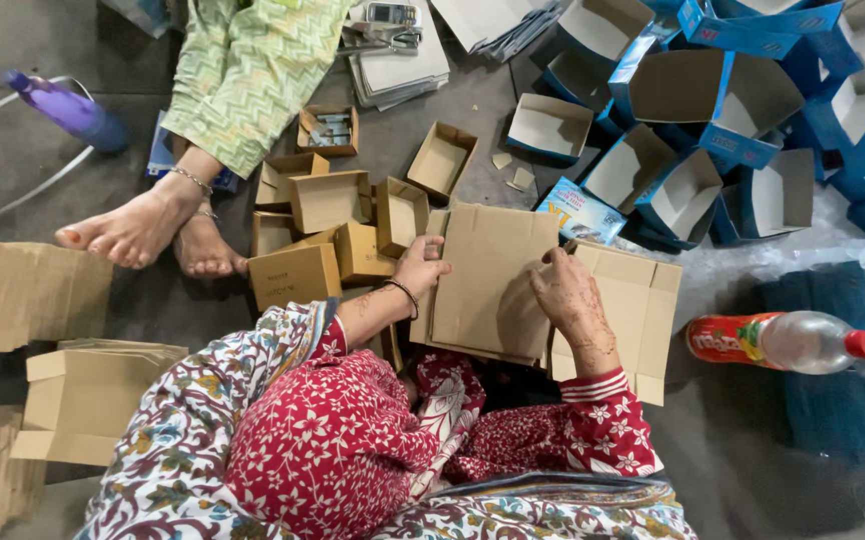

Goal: The person sits on the floor and folds flat cardboard pieces into small rectangular boxes by hand. They repeatedly pick up a flat piece, fold the sides and flaps to form a box, and place the finished box into a growing pile.

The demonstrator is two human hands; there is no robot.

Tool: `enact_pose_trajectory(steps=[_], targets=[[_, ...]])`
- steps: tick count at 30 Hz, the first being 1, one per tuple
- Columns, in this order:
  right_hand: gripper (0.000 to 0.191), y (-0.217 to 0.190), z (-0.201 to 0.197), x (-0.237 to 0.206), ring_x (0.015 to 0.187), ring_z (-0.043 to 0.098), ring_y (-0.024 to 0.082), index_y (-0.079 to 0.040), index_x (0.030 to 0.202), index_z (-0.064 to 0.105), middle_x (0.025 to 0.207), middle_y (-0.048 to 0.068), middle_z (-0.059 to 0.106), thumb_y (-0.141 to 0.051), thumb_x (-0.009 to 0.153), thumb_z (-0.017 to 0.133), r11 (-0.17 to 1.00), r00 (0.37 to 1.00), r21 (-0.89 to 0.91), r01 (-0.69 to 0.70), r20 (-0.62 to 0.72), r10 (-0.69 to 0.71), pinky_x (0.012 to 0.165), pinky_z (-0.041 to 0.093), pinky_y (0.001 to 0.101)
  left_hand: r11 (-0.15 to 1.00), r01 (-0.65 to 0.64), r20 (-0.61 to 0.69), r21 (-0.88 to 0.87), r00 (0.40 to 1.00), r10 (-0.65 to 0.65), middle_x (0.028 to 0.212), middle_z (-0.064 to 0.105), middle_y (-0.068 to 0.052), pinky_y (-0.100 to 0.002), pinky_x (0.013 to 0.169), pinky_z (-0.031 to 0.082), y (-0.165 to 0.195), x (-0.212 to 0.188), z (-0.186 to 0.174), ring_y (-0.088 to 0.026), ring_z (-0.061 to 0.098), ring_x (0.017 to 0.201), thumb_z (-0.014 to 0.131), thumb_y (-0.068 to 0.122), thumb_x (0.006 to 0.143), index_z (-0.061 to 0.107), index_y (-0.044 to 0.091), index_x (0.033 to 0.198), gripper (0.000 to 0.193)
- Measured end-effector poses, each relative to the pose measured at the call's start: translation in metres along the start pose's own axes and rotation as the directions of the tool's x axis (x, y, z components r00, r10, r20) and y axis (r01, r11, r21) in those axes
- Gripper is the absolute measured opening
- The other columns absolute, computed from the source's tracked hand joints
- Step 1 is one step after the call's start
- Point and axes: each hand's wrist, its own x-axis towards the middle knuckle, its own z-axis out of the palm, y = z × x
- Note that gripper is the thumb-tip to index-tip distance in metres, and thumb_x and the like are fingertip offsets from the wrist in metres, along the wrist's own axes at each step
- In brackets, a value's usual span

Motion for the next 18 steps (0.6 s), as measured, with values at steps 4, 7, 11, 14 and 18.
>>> enact_pose_trajectory(steps=[4,7,11,14,18], targets=[[0.039,-0.005,-0.003,-0.003,0.106,0.063,0.042,-0.003,0.117,0.063,0.111,0.024,0.067,-0.033,0.093,0.067,0.998,0.998,-0.013,-0.057,0.009,0.057,0.091,0.050,0.0501,0.998,0.063,-0.005,-0.002,0.998,-0.063,0.120,0.060,-0.007,-0.031,0.067,0.055,0.005,-0.005,-0.002,-0.018,0.063,0.091,0.077,0.010,0.074,0.058,0.016,0.135,0.065],[0.034,-0.011,-0.008,-0.006,0.102,0.064,0.041,-0.003,0.115,0.062,0.109,0.022,0.066,-0.030,0.095,0.068,0.999,0.998,-0.002,-0.048,-0.027,0.048,0.090,0.051,0.0499,0.998,0.066,0.010,-0.024,0.998,-0.066,0.122,0.059,-0.007,-0.031,0.069,0.055,0.005,-0.006,-0.001,-0.016,0.062,0.095,0.077,0.011,0.074,0.057,0.016,0.136,0.065],[0.039,-0.022,-0.022,-0.006,0.097,0.066,0.036,-0.003,0.121,0.059,0.108,0.020,0.065,-0.014,0.087,0.075,0.975,0.944,0.069,0.212,-0.272,-0.186,0.085,0.054,0.0434,0.997,0.068,-0.002,0.026,0.998,-0.068,0.124,0.060,-0.007,-0.032,0.071,0.055,0.000,-0.002,0.000,-0.017,0.062,0.100,0.078,0.012,0.074,0.056,0.017,0.136,0.066],[0.069,-0.035,-0.029,-0.006,0.071,0.064,0.024,-0.007,0.144,0.046,0.113,0.015,0.066,-0.006,0.081,0.074,0.912,0.984,0.408,-0.035,-0.144,0.102,0.067,0.054,0.0352,0.995,0.095,0.010,0.025,0.995,-0.095,0.126,0.060,-0.007,-0.033,0.075,0.056,-0.005,-0.001,0.000,-0.018,0.062,0.105,0.077,0.012,0.075,0.055,0.018,0.137,0.066],[0.078,-0.049,-0.027,-0.007,0.084,0.067,0.014,-0.011,0.157,0.033,0.109,0.017,0.072,-0.005,0.089,0.070,0.727,0.984,0.665,-0.172,0.090,0.151,0.072,0.056,0.0284,1.000,-0.026,-0.038,0.014,0.999,0.026,0.126,0.064,-0.011,-0.031,0.094,0.053,0.001,-0.002,-0.001,-0.020,0.062,0.113,0.080,0.010,0.075,0.058,0.012,0.135,0.064]])
